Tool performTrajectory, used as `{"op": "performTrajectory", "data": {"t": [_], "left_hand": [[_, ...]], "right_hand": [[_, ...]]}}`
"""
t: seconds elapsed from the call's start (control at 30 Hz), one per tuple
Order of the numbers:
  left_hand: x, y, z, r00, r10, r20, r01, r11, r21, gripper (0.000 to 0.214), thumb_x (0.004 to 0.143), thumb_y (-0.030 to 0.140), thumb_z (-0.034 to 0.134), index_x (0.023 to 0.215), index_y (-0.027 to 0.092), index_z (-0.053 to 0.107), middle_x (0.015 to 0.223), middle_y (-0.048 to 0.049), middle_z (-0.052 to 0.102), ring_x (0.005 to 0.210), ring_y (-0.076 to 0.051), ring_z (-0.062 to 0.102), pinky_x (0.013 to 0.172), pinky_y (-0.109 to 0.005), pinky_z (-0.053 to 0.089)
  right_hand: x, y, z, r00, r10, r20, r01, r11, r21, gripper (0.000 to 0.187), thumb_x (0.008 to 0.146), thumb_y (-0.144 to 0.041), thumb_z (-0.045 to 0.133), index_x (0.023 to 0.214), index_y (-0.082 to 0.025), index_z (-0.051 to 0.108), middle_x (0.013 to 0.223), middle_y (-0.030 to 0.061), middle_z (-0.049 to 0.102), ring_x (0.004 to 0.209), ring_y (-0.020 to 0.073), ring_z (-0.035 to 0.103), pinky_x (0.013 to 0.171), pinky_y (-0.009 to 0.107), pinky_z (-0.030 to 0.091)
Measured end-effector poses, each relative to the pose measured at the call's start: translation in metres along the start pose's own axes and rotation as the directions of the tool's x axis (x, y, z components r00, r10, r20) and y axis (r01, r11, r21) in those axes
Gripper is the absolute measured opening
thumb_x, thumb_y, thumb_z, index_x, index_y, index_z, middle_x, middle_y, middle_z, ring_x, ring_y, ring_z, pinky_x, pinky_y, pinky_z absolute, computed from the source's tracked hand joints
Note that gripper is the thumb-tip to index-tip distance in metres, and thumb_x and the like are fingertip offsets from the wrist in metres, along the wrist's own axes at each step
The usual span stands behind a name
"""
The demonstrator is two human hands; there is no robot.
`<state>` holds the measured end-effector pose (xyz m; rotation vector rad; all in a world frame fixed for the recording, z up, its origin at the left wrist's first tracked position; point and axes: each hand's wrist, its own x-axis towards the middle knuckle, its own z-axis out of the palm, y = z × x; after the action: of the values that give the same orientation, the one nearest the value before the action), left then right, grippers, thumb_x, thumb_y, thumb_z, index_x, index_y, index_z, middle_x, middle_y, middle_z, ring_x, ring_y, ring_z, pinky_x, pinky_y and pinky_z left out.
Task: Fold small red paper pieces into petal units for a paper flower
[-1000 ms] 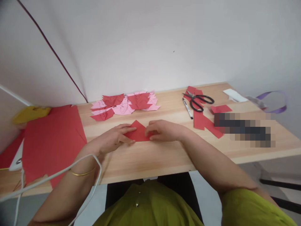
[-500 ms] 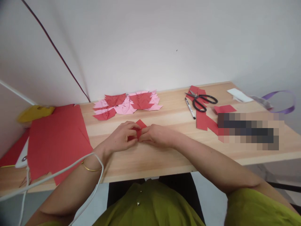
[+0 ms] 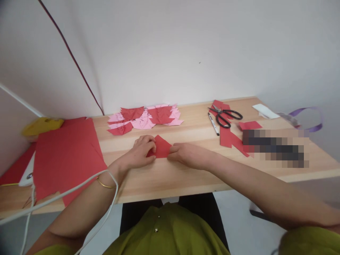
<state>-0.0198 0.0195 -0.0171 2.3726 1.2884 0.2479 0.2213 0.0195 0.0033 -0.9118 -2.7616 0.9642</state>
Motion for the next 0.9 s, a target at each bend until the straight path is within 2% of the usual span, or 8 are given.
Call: {"op": "performTrajectory", "data": {"t": [0.13,0.23,0.43,0.57,0.67,0.73,0.8,0.9], "left_hand": [[0.0,0.001,-0.004,0.999,-0.026,0.03,0.026,0.999,-0.022,0.015,0.07,0.024,0.06,0.082,0.021,0.053,0.117,-0.0065,0.046,0.114,-0.027,0.039,0.099,-0.046,0.032],[0.0,0.001,-0.007,0.998,-0.027,0.057,0.029,0.999,-0.042,0.015,0.068,0.022,0.06,0.082,0.021,0.053,0.118,-0.0066,0.046,0.115,-0.027,0.039,0.1,-0.047,0.032],[0.0,-0.004,-0.008,0.998,0.005,0.07,0.0,0.998,-0.066,0.017,0.067,0.022,0.061,0.083,0.021,0.053,0.119,-0.0068,0.046,0.118,-0.027,0.037,0.102,-0.047,0.03],[0.0,-0.01,-0.009,0.998,0.017,0.066,-0.011,0.996,-0.087,0.019,0.065,0.015,0.059,0.082,0.021,0.053,0.118,-0.007,0.046,0.117,-0.026,0.038,0.102,-0.046,0.032],[0.001,-0.013,-0.011,0.998,0.032,0.056,-0.026,0.994,-0.105,0.021,0.064,0.012,0.057,0.083,0.021,0.052,0.115,-0.0074,0.046,0.114,-0.025,0.04,0.101,-0.044,0.034],[0.001,-0.015,-0.011,0.997,0.043,0.058,-0.037,0.994,-0.105,0.023,0.066,0.014,0.058,0.086,0.021,0.051,0.115,-0.0076,0.046,0.115,-0.025,0.039,0.102,-0.044,0.034],[0.001,-0.015,-0.012,0.998,0.027,0.056,-0.021,0.995,-0.095,0.028,0.066,0.018,0.061,0.092,0.021,0.051,0.118,-0.008,0.045,0.117,-0.026,0.038,0.103,-0.045,0.032],[0.0,-0.013,-0.012,0.998,-0.034,0.047,0.038,0.997,-0.071,0.04,0.066,0.022,0.064,0.104,0.023,0.05,0.125,-0.0081,0.042,0.121,-0.027,0.036,0.104,-0.048,0.03]], "right_hand": [[-0.014,0.004,-0.004,0.999,-0.049,0.001,0.049,0.998,-0.048,0.032,0.091,-0.019,0.038,0.1,-0.024,0.069,0.102,0.0078,0.065,0.094,0.021,0.056,0.083,0.033,0.043],[-0.027,0.008,-0.008,0.999,-0.023,0.023,0.024,0.998,-0.066,0.037,0.092,-0.018,0.034,0.107,-0.022,0.068,0.105,0.0098,0.064,0.098,0.0221,0.055,0.086,0.035,0.043],[-0.045,0.011,-0.009,1.0,0.023,-0.003,-0.024,0.996,-0.081,0.04,0.092,-0.017,0.032,0.111,-0.021,0.066,0.107,0.0116,0.064,0.102,0.0241,0.055,0.087,0.037,0.044],[-0.056,0.015,-0.012,0.997,0.077,-0.016,-0.079,0.991,-0.105,0.038,0.092,-0.019,0.032,0.104,-0.021,0.068,0.107,0.0117,0.064,0.098,0.023,0.057,0.085,0.036,0.045],[-0.062,0.019,-0.018,0.994,0.102,-0.029,-0.105,0.977,-0.184,0.036,0.093,-0.024,0.032,0.094,-0.019,0.068,0.103,0.0118,0.063,0.095,0.0223,0.059,0.082,0.034,0.046],[-0.061,0.019,-0.02,0.991,0.12,-0.063,-0.131,0.969,-0.212,0.033,0.092,-0.027,0.036,0.095,-0.018,0.067,0.102,0.0117,0.063,0.094,0.0222,0.06,0.081,0.034,0.046],[-0.05,0.014,-0.02,0.973,0.176,-0.148,-0.2,0.965,-0.17,0.031,0.091,-0.031,0.041,0.104,-0.016,0.064,0.104,0.0119,0.063,0.091,0.0214,0.061,0.08,0.033,0.046],[-0.018,0.002,-0.014,0.905,0.365,-0.217,-0.381,0.924,-0.037,0.034,0.085,-0.038,0.051,0.109,-0.016,0.06,0.097,0.0101,0.067,0.084,0.021,0.063,0.073,0.03,0.046]]}}
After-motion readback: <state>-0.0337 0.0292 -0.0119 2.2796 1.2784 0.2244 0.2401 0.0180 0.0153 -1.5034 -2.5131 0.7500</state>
